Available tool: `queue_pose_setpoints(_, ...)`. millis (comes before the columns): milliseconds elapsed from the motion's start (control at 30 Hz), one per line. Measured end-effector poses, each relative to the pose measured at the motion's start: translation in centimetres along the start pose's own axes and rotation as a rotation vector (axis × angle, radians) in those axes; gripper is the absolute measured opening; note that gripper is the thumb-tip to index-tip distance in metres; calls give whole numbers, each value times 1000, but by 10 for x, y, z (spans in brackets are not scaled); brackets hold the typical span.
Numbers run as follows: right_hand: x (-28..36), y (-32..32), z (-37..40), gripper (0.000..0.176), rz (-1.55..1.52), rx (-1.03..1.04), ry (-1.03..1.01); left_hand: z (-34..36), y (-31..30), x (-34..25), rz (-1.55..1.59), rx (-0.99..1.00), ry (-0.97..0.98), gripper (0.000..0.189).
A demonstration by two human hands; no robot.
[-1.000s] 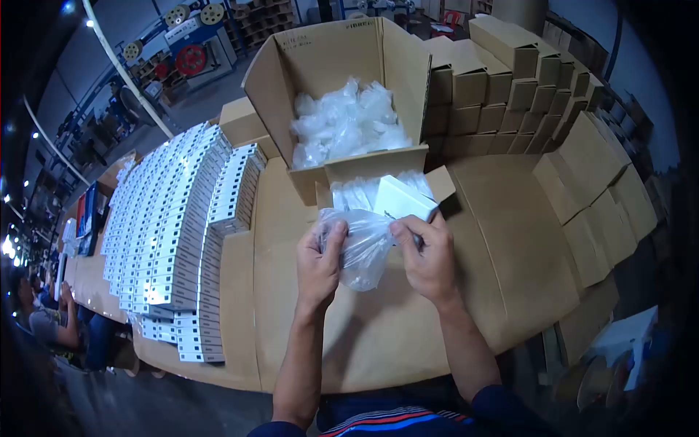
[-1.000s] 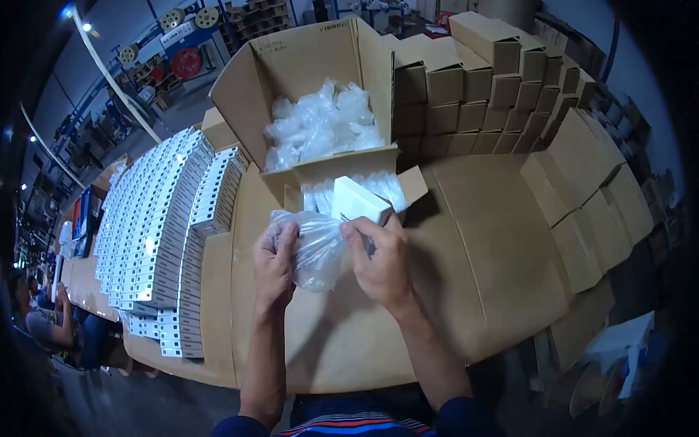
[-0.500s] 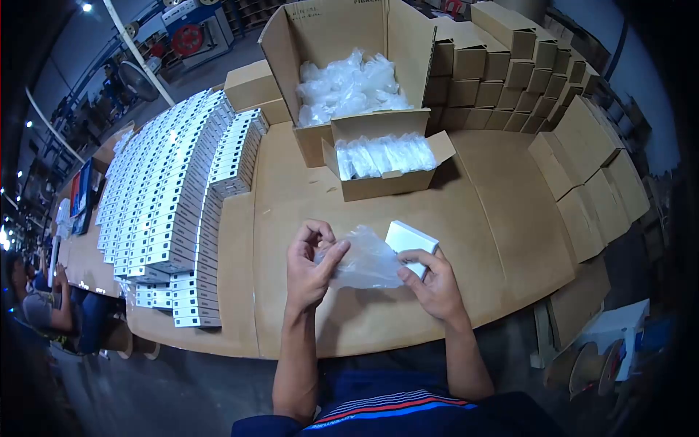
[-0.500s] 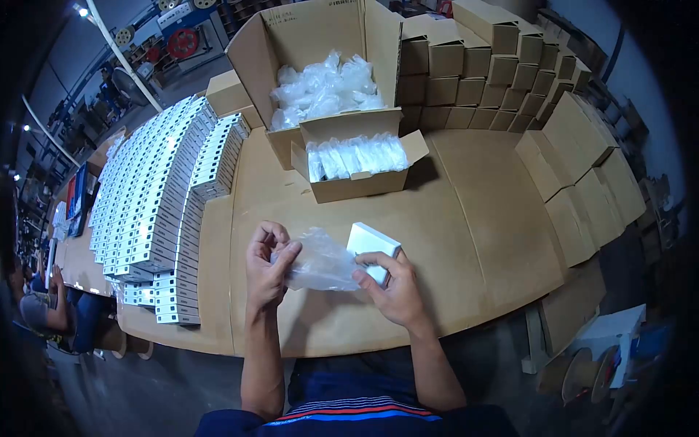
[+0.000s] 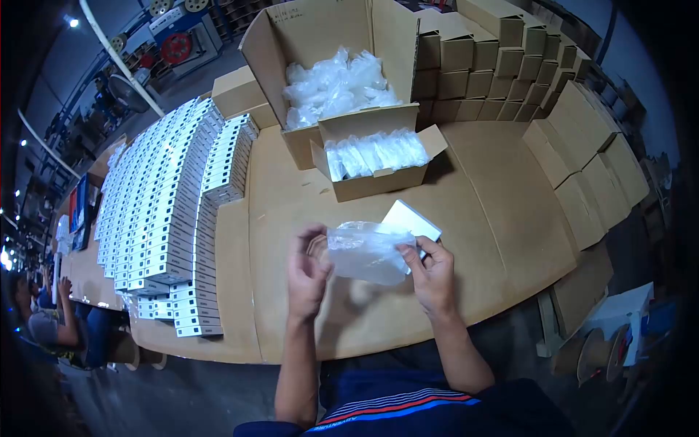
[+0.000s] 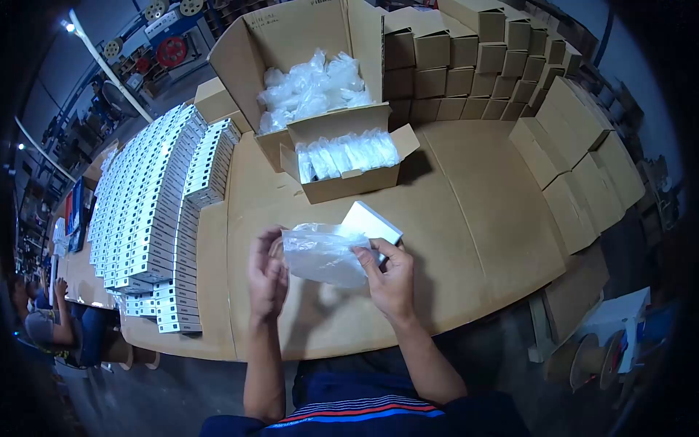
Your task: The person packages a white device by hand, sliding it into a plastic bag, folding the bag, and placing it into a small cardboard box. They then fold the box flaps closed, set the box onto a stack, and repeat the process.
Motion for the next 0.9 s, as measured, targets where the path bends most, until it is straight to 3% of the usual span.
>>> queue_pose_setpoints(33, 3, 2, 3, 14, 29, -29, -24, 8, 14, 11, 57, -24, -117, 44)
queue_pose_setpoints(133, -2, 6, 8, 15, -32, -39, -18, 15, 26, 11, -250, -144, -234, 22)
queue_pose_setpoints(267, -15, 7, 11, 20, -331, -26, 48, 18, 27, 12, -166, -228, -78, 15)
queue_pose_setpoints(467, -11, 21, 13, 24, -282, 146, 118, 23, 24, 17, -109, -239, -74, 15)
queue_pose_setpoints(633, -41, 8, 18, 26, -32, 136, 83, 14, 6, 16, 33, -307, -98, 14)
queue_pose_setpoints(667, -41, 5, 17, 27, 10, 127, 85, 10, 2, 9, 46, -265, -15, 29)
queue_pose_setpoints(767, -24, -1, 12, 26, 130, 44, -17, 6, 33, -46, -820, -118, 373, 55)
queue_pose_setpoints(800, -22, -2, 11, 25, 168, 29, -32, 8, 50, -60, -925, -53, 503, 60)
queue_pose_setpoints(900, -1, 3, 12, 24, 301, 43, -69, 8, 93, -60, -1192, 219, 518, 44)
Point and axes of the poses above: each hand's wrist, its own z-axis away from the middle knuckle, its own y-axis out of the palm, x = y × z, the point moved 8 cm from there along -z, towards the middle knuckle, and after that the axes turned 5 degrees about z, right-handed, at the moved point
